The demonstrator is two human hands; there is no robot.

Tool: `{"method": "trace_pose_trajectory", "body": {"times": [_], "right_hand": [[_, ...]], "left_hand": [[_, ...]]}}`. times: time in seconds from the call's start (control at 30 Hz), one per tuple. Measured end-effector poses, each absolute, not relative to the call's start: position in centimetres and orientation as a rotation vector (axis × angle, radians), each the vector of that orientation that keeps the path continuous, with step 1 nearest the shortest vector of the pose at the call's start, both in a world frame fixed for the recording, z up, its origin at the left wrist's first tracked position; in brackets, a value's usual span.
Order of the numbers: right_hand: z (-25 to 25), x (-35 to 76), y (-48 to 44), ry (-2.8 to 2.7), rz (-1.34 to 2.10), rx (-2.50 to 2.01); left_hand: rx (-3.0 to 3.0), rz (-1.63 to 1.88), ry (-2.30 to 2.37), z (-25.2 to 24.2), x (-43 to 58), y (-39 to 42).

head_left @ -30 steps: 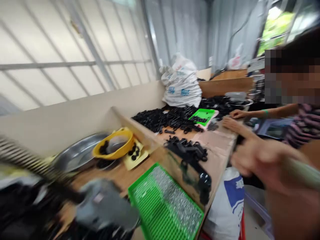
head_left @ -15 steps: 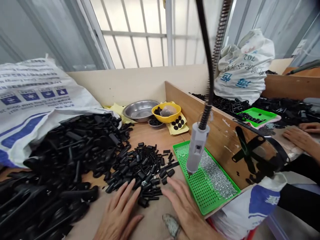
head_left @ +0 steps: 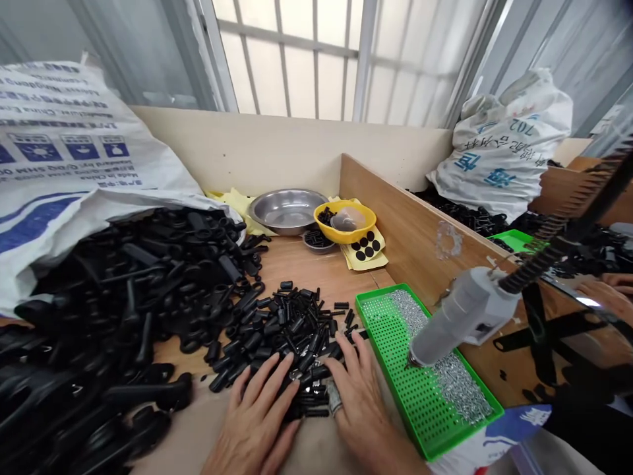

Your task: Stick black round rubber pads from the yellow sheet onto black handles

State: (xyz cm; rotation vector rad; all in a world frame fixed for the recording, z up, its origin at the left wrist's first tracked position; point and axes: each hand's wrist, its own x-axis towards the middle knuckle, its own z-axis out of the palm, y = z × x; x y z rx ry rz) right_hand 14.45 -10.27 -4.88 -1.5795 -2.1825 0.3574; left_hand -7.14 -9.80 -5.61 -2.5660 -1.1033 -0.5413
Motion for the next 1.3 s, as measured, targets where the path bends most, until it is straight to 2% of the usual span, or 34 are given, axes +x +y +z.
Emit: {"method": "trace_pose_trajectory", "body": {"times": [0.27, 0.53, 0.77, 0.93, 1.1, 1.3], "right_hand": [[-4.2, 14.0, -8.8, -2.275, 0.322, -1.571], [-3.9, 14.2, -8.4, -2.359, 0.264, -1.608], [-3.9, 13.7, -8.5, -2.335, 0.348, -1.519], [-4.2, 12.9, -8.1, -2.212, 0.328, -1.434], [-4.2, 12.0, -7.4, -2.153, 0.307, -1.418], [-4.9, 11.8, -6.6, -2.248, 0.312, -1.488]], "left_hand": [[-2.537, -0.846, -1.187, -6.0, -5.9, -9.4], [-2.509, -0.780, -1.019, -5.8, -6.2, -8.8], [-2.498, -1.101, -1.134, -6.6, -5.5, -9.3], [-2.457, -1.133, -1.158, -6.2, -6.3, -8.3], [-2.514, -0.888, -1.128, -5.7, -7.0, -7.6], [-2.491, -0.888, -1.249, -5.5, -5.5, -7.1]]}}
